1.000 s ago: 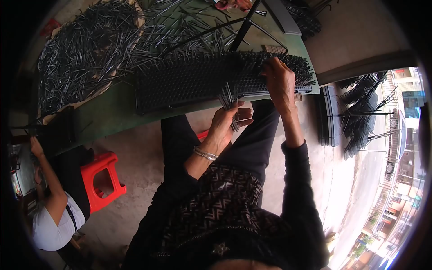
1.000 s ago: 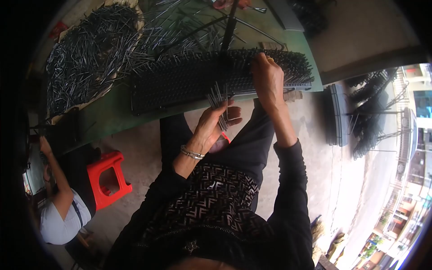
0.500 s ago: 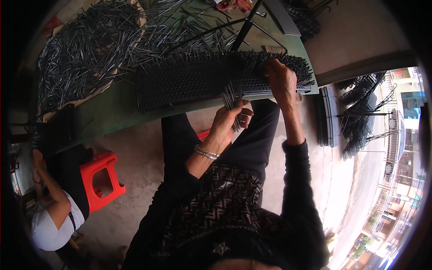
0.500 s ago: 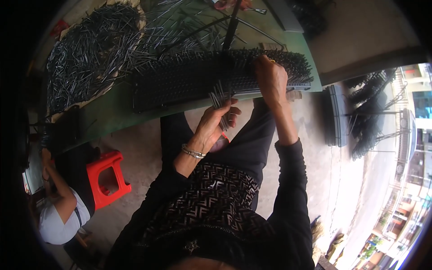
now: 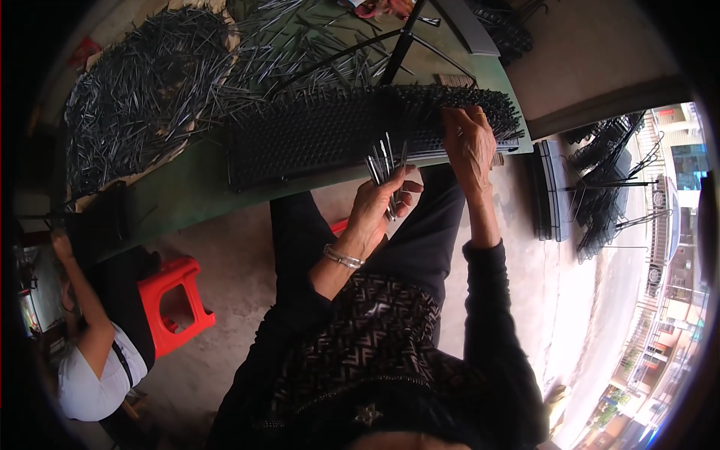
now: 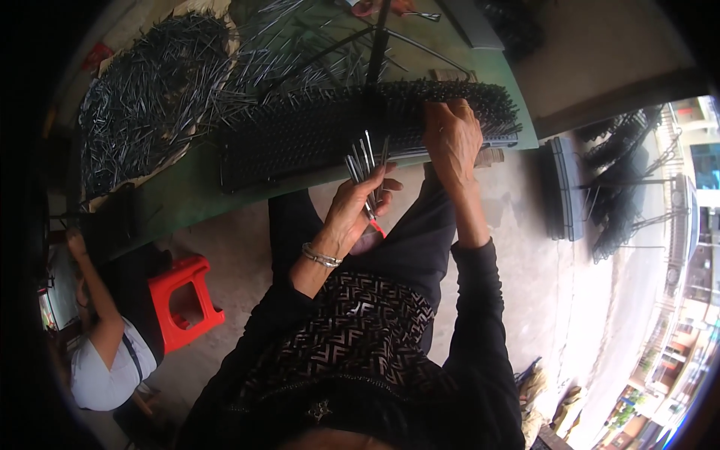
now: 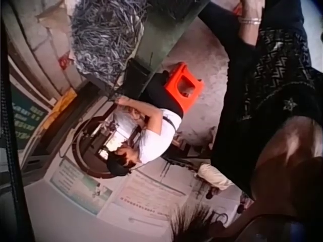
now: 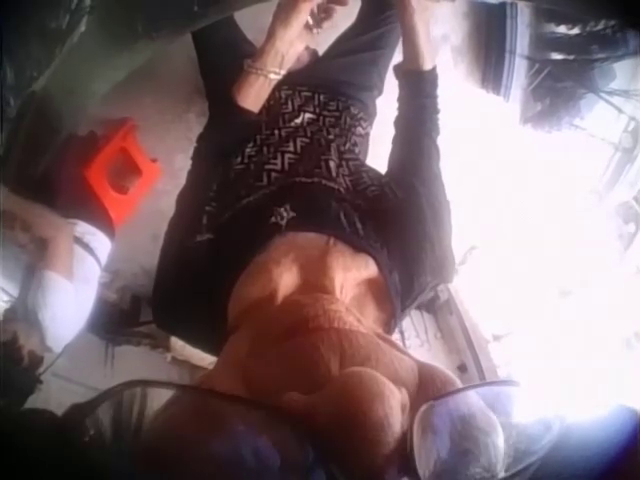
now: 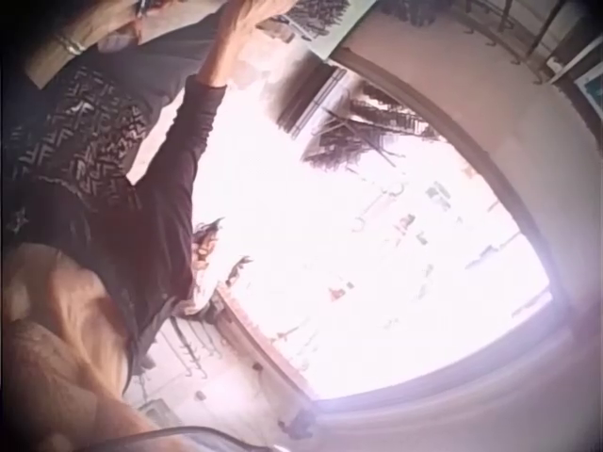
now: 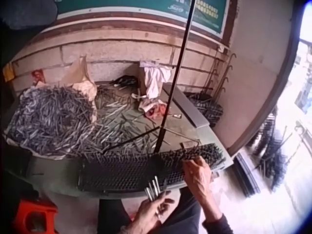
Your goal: Assembling thin metal spokes into a holding jig to create a brush-like component.
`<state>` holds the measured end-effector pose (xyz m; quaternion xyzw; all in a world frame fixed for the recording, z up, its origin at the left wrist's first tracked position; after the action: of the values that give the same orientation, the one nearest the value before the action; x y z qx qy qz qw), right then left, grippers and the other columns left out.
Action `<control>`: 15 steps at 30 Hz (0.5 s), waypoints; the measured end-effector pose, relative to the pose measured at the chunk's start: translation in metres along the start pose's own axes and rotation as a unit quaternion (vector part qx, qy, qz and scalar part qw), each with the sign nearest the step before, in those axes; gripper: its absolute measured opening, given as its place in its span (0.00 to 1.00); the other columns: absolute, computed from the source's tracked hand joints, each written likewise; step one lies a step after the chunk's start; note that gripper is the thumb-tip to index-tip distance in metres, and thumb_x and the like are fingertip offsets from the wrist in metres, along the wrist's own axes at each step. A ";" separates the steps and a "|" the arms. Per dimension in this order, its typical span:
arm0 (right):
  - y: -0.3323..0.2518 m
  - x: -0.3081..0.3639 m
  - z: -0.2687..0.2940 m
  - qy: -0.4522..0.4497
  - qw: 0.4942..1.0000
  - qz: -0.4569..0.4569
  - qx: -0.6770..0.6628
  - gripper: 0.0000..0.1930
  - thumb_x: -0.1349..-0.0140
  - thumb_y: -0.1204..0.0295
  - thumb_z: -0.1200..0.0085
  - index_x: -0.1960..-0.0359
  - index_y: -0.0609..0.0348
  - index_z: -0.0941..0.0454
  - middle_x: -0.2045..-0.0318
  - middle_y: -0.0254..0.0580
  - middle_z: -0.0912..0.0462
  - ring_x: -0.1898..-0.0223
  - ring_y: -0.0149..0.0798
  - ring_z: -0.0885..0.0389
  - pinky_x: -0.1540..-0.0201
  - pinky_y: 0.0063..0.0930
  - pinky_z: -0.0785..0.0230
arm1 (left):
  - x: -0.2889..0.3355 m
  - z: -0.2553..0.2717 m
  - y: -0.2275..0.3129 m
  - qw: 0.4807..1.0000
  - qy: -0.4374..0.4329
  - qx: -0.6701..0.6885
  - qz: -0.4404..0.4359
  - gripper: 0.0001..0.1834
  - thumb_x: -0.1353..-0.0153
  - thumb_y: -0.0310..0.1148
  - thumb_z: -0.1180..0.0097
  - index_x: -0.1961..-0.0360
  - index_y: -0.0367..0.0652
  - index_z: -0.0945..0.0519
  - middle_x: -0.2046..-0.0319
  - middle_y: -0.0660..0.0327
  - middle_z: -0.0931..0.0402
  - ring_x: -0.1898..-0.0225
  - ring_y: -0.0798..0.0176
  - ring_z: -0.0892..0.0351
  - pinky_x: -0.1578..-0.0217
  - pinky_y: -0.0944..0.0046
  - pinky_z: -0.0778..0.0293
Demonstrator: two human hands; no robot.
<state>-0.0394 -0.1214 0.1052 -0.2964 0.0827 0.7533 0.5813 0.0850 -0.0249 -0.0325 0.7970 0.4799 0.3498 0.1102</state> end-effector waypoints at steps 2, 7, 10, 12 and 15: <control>0.002 0.002 0.002 0.004 1.000 -0.005 0.002 0.10 0.37 0.68 0.45 0.56 0.49 0.16 0.65 0.41 0.22 0.65 0.46 0.22 0.62 0.37 0.31 | 0.001 -0.003 0.000 1.000 -0.007 -0.004 0.003 0.19 0.34 0.39 0.43 0.50 0.35 0.23 0.67 0.55 0.19 0.75 0.73 0.27 0.78 0.74 0.33; -0.017 0.011 0.008 0.023 0.995 0.038 0.092 0.14 0.36 0.66 0.44 0.50 0.49 0.18 0.59 0.39 0.22 0.62 0.46 0.23 0.62 0.37 0.31 | 0.003 -0.009 0.001 1.000 -0.016 -0.020 0.002 0.19 0.33 0.39 0.44 0.49 0.34 0.23 0.66 0.55 0.18 0.74 0.74 0.26 0.77 0.74 0.32; -0.005 0.027 0.010 0.004 0.987 -0.064 -0.146 0.16 0.35 0.64 0.43 0.48 0.53 0.20 0.62 0.38 0.20 0.63 0.39 0.21 0.64 0.30 0.31 | 0.008 -0.014 0.005 0.999 -0.015 -0.048 -0.001 0.19 0.33 0.40 0.44 0.49 0.35 0.22 0.64 0.56 0.18 0.73 0.74 0.25 0.76 0.74 0.32; -0.002 0.040 -0.004 -0.112 0.952 -0.124 -0.256 0.15 0.35 0.64 0.44 0.50 0.58 0.20 0.66 0.37 0.20 0.65 0.35 0.22 0.65 0.26 0.32 | 0.011 -0.016 0.007 0.997 -0.025 -0.067 -0.006 0.19 0.34 0.40 0.44 0.50 0.36 0.21 0.65 0.56 0.17 0.72 0.72 0.24 0.75 0.73 0.31; -0.013 0.056 -0.016 -0.253 0.857 -0.187 -0.408 0.12 0.35 0.68 0.45 0.58 0.66 0.21 0.73 0.33 0.21 0.70 0.25 0.24 0.66 0.21 0.32 | 0.017 -0.022 0.009 0.993 -0.034 -0.112 -0.002 0.18 0.34 0.41 0.44 0.51 0.37 0.19 0.64 0.57 0.16 0.71 0.71 0.22 0.74 0.73 0.31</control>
<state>-0.0305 -0.0788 0.0652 -0.3161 -0.4385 0.6459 0.5391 0.0811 -0.0190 -0.0042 0.7899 0.4352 0.3743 0.2157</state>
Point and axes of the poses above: each hand's wrist, its own x-axis away from the middle knuckle, its own z-axis out of the back of the hand, y = z × x, the point moved 10 cm from there along -x, towards the middle knuckle
